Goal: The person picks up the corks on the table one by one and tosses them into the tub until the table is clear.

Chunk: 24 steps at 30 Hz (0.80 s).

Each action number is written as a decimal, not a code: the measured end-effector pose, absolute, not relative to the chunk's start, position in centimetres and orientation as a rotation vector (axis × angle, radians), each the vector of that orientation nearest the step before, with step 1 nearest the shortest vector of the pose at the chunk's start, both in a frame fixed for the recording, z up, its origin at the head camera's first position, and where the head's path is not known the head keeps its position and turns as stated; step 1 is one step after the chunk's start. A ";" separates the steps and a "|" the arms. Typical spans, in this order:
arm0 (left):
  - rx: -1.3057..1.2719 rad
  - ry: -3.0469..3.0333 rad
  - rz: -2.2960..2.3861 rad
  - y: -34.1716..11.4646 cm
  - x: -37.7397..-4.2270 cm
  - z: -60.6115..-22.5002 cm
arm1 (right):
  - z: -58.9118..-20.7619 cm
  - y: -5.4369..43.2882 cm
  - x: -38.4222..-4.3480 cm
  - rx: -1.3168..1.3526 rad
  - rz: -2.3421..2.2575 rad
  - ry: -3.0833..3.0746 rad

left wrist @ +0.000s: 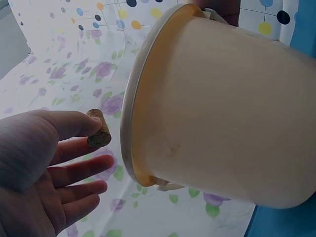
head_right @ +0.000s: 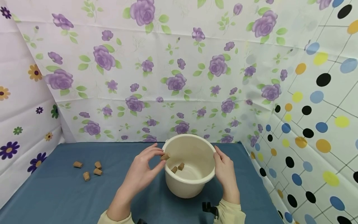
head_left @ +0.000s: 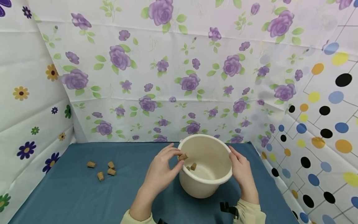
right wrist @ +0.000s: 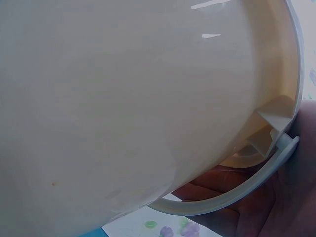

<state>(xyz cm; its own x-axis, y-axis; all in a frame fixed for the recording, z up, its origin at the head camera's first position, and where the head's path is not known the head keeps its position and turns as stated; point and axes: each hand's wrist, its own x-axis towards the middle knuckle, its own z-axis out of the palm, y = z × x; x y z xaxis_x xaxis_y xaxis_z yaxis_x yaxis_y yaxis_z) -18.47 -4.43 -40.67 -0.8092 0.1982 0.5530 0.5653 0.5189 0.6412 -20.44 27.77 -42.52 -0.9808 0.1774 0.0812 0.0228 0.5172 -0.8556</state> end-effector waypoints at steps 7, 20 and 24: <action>-0.635 -2.363 -1.232 -3.8 -18.4 -40.5 | -42.5 27.8 -20.5 -0.171 1.451 -2.598; -0.652 -2.365 -1.264 -3.0 -18.4 -40.4 | -42.6 27.7 -20.5 -0.162 1.444 -2.599; -0.659 -2.361 -1.261 -2.9 -18.5 -40.4 | -42.6 27.8 -20.5 -0.165 1.455 -2.591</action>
